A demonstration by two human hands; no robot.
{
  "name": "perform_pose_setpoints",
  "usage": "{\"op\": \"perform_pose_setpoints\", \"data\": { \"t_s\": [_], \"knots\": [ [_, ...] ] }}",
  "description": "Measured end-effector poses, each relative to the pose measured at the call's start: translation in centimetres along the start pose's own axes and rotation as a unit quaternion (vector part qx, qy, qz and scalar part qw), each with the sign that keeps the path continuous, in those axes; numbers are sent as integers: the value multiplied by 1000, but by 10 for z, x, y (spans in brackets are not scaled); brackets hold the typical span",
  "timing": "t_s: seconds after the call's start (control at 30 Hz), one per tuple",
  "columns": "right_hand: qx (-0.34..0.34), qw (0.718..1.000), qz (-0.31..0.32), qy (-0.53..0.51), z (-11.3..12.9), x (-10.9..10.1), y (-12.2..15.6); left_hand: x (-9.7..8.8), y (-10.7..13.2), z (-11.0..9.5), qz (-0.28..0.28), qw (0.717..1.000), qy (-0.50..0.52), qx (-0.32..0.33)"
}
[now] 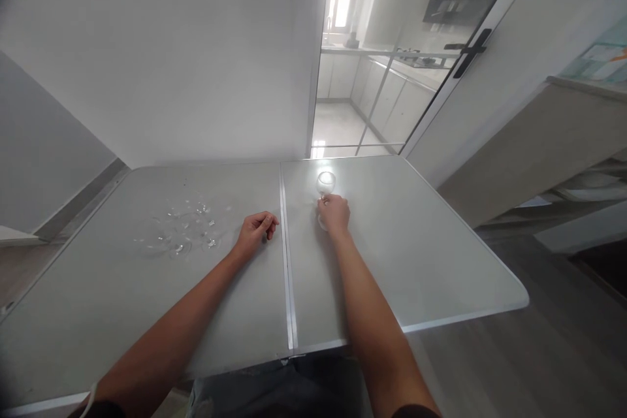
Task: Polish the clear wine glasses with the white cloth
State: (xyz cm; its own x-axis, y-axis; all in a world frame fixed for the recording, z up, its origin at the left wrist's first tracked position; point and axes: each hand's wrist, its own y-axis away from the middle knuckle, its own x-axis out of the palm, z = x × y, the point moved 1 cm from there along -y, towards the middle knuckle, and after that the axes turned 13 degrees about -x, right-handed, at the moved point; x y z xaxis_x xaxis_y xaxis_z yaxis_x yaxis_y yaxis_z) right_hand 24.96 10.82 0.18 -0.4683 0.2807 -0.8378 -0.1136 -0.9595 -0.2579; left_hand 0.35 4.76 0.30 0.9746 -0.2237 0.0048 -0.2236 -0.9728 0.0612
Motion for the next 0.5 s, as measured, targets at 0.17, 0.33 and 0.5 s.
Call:
{"op": "perform_pose_setpoints", "data": {
  "t_s": [0.17,0.33,0.5],
  "knots": [
    [78,995,35,56,-4,-26,12,5,1,3,-18,1000,-4,-20],
    [31,990,103,92,-6,-49,26,6,0,11,8,1000,4,-23],
    [-166,982,-85,-1,54,-75,40,2,0,12,10,999,19,-26]
  ]
}}
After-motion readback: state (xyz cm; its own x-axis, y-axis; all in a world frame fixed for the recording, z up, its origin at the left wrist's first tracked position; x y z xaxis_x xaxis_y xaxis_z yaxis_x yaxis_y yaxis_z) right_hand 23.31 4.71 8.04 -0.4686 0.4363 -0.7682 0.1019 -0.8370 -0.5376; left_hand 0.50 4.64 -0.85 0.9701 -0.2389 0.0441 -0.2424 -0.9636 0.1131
